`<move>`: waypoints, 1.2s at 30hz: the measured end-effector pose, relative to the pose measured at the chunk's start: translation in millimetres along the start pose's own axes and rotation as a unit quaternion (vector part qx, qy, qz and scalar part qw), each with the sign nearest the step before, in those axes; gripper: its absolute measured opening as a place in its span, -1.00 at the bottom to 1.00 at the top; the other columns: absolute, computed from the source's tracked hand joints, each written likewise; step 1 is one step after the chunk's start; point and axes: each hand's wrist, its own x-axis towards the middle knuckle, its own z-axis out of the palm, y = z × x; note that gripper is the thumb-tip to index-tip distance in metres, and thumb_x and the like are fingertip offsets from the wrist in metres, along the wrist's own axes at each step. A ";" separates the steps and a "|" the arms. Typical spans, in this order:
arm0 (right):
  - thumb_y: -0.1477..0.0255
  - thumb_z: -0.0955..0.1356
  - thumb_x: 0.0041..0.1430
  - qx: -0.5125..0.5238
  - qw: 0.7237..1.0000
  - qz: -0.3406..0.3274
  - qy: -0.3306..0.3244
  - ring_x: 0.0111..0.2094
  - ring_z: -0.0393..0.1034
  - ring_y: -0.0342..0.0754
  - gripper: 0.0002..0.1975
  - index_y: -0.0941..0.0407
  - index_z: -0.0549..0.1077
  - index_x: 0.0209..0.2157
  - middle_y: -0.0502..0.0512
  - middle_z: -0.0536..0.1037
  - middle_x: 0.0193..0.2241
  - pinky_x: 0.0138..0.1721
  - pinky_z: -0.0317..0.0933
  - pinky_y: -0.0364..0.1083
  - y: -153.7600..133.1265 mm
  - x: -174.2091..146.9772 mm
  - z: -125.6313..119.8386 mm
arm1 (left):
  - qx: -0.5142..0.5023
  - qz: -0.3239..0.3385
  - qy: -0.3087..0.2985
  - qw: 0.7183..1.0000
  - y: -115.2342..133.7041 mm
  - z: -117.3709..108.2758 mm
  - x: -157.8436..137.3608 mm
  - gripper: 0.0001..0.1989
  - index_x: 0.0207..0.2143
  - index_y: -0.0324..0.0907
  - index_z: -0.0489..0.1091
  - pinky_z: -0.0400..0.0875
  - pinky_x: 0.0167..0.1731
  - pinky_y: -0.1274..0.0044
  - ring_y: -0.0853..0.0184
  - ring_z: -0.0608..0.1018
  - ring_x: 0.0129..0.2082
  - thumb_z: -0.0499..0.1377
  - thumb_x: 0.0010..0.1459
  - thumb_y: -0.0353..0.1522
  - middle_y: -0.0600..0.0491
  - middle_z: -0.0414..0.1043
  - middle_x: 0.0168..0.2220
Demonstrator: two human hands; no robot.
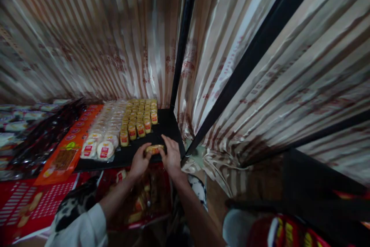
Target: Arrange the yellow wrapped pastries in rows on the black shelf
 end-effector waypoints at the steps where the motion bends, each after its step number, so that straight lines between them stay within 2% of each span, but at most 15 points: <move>1: 0.41 0.31 0.06 -0.033 0.998 -0.033 -0.031 0.03 0.19 0.07 -0.57 0.03 0.35 0.03 0.11 0.43 -0.02 0.05 0.14 0.08 -1.8 3.9 -3.5 | 0.049 0.036 -0.014 0.998 3.5 -4.1 3.3 -0.64 -0.08 -0.13 0.36 0.30 -0.01 0.41 0.28 0.44 -0.08 0.07 0.03 -0.46 -0.02 0.41 -0.11; 4: 0.44 0.32 0.07 -0.083 0.989 -0.062 -0.105 -0.07 0.24 0.05 -0.65 0.01 0.43 -0.06 0.09 0.51 -0.14 -0.01 0.17 0.03 -5.2 14.1 -5.9 | 0.147 0.099 -0.049 0.983 14.5 -10.9 14.9 -0.59 -0.02 -0.11 0.32 0.26 0.02 0.40 0.26 0.40 -0.04 0.05 0.04 -0.46 -0.02 0.40 -0.09; 6: 0.43 0.31 0.08 -0.091 0.988 -0.053 -0.114 -0.11 0.26 0.04 -0.68 0.02 0.45 -0.08 0.10 0.53 -0.19 -0.05 0.19 0.00 -4.0 20.1 -2.4 | 0.174 0.114 -0.047 0.977 21.3 -10.6 23.9 -0.58 0.00 -0.14 0.30 0.24 0.04 0.40 0.25 0.38 -0.01 0.05 0.04 -0.45 -0.03 0.39 -0.07; 9: 0.44 0.29 0.08 -0.079 0.992 -0.035 -0.088 -0.14 0.28 0.03 -0.72 0.05 0.47 -0.14 0.11 0.52 -0.22 -0.07 0.21 0.01 4.3 29.4 4.9 | 0.147 0.108 -0.029 0.983 28.7 -4.7 37.3 -0.56 0.02 -0.16 0.27 0.25 0.03 0.38 0.24 0.39 -0.02 0.06 0.03 -0.44 -0.05 0.38 -0.06; 15: 0.34 0.29 0.04 0.031 0.998 0.053 -0.001 -0.21 0.34 0.02 -0.72 0.09 0.46 -0.19 0.11 0.52 -0.28 -0.29 0.32 -0.05 30.2 57.2 18.5 | 0.025 0.099 0.028 0.994 29.0 13.1 48.7 -0.51 0.09 -0.19 0.15 0.42 -0.20 0.48 0.33 0.47 -0.18 0.01 0.06 -0.43 -0.12 0.25 0.04; 21: 0.34 0.28 0.02 0.049 0.993 0.090 0.058 -0.28 0.40 -0.03 -0.73 0.09 0.45 -0.21 0.07 0.54 -0.32 -0.25 0.30 -0.05 39.7 93.9 37.4 | 0.043 0.094 0.025 0.994 17.6 29.6 49.8 -0.62 -0.01 -0.20 0.25 0.29 0.03 0.40 0.30 0.42 -0.05 -0.04 0.08 -0.45 -0.10 0.28 0.00; 24: 0.35 0.28 0.02 0.025 0.993 0.096 0.063 -0.28 0.40 -0.02 -0.72 0.12 0.45 -0.21 0.10 0.53 -0.32 -0.22 0.29 -0.05 38.4 106.4 46.9 | 0.054 0.076 0.015 0.996 15.1 35.3 55.2 -0.63 -0.05 -0.20 0.29 0.25 0.08 0.42 0.29 0.37 0.03 -0.03 0.06 -0.47 -0.09 0.28 0.02; 31: 0.39 0.27 0.05 -0.032 0.994 0.087 0.063 -0.20 0.36 0.03 -0.72 0.16 0.46 -0.20 0.16 0.51 -0.27 -0.11 0.24 0.01 34.5 119.0 65.7 | 0.070 0.051 0.011 0.996 13.4 37.1 67.6 -0.64 -0.09 -0.22 0.33 0.19 0.12 0.42 0.28 0.35 0.06 -0.04 0.05 -0.51 -0.10 0.32 0.01; 36: 0.44 0.27 0.04 0.054 0.993 0.076 0.071 -0.20 0.38 -0.02 -0.60 0.16 0.36 -0.04 0.18 0.44 -0.18 -0.15 0.30 -0.03 38.9 115.7 78.2 | 0.012 0.017 -0.008 1.000 4.7 37.6 70.9 -0.52 0.03 -0.31 0.25 0.17 0.13 0.41 0.28 0.37 0.05 -0.05 0.01 -0.55 -0.15 0.31 0.06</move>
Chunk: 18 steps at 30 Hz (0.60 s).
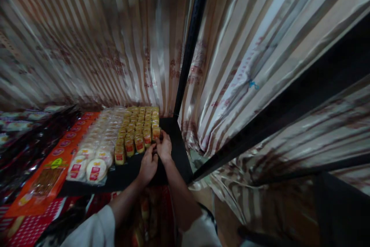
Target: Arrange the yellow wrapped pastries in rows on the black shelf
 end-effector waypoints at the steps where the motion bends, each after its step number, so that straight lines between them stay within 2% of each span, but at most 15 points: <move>1: 0.46 0.27 0.03 0.018 1.000 -0.003 -0.005 -0.19 0.38 -0.02 -0.58 0.16 0.34 -0.02 0.18 0.43 -0.17 -0.16 0.31 -0.04 1.9 -0.9 1.3 | -0.023 -0.011 -0.005 1.000 -2.1 0.4 0.3 -0.50 0.06 -0.30 0.22 0.16 0.14 0.42 0.29 0.37 0.06 -0.05 0.02 -0.55 -0.15 0.29 0.08; 5: 0.50 0.25 0.03 0.053 0.998 -0.019 -0.018 -0.18 0.39 -0.02 -0.59 0.14 0.35 -0.03 0.18 0.43 -0.16 -0.13 0.32 -0.02 7.7 -0.7 3.1 | -0.120 -0.035 -0.021 0.992 -8.4 2.9 2.6 -0.48 0.13 -0.26 0.15 0.08 0.18 0.46 0.33 0.30 0.13 -0.05 0.07 -0.48 -0.08 0.22 0.16; 8: 0.53 0.24 0.02 0.061 0.998 -0.030 -0.017 -0.17 0.38 -0.04 -0.62 0.12 0.38 -0.07 0.15 0.44 -0.18 -0.11 0.31 -0.03 9.5 1.6 3.5 | -0.156 -0.040 -0.025 0.987 -11.5 6.2 6.5 -0.49 0.14 -0.28 0.15 0.00 0.21 0.47 0.33 0.21 0.19 -0.04 0.10 -0.44 -0.07 0.15 0.20; 12: 0.54 0.26 0.00 0.078 0.997 -0.024 -0.013 -0.18 0.39 -0.06 -0.65 0.15 0.40 -0.11 0.16 0.43 -0.18 -0.13 0.34 -0.06 11.7 1.0 5.2 | -0.184 -0.066 -0.015 0.981 -15.5 11.6 11.8 -0.51 0.15 -0.27 0.16 -0.06 0.23 0.43 0.31 0.15 0.23 -0.07 0.15 -0.37 -0.05 0.09 0.22; 18: 0.50 0.25 0.01 0.078 0.997 -0.019 -0.018 -0.16 0.38 -0.05 -0.62 0.20 0.38 -0.08 0.23 0.42 -0.12 -0.11 0.32 -0.05 12.5 -1.0 4.1 | -0.170 -0.062 -0.007 0.983 -11.1 10.3 12.1 -0.53 0.12 -0.27 0.20 -0.04 0.23 0.43 0.30 0.18 0.21 -0.06 0.16 -0.36 -0.06 0.12 0.21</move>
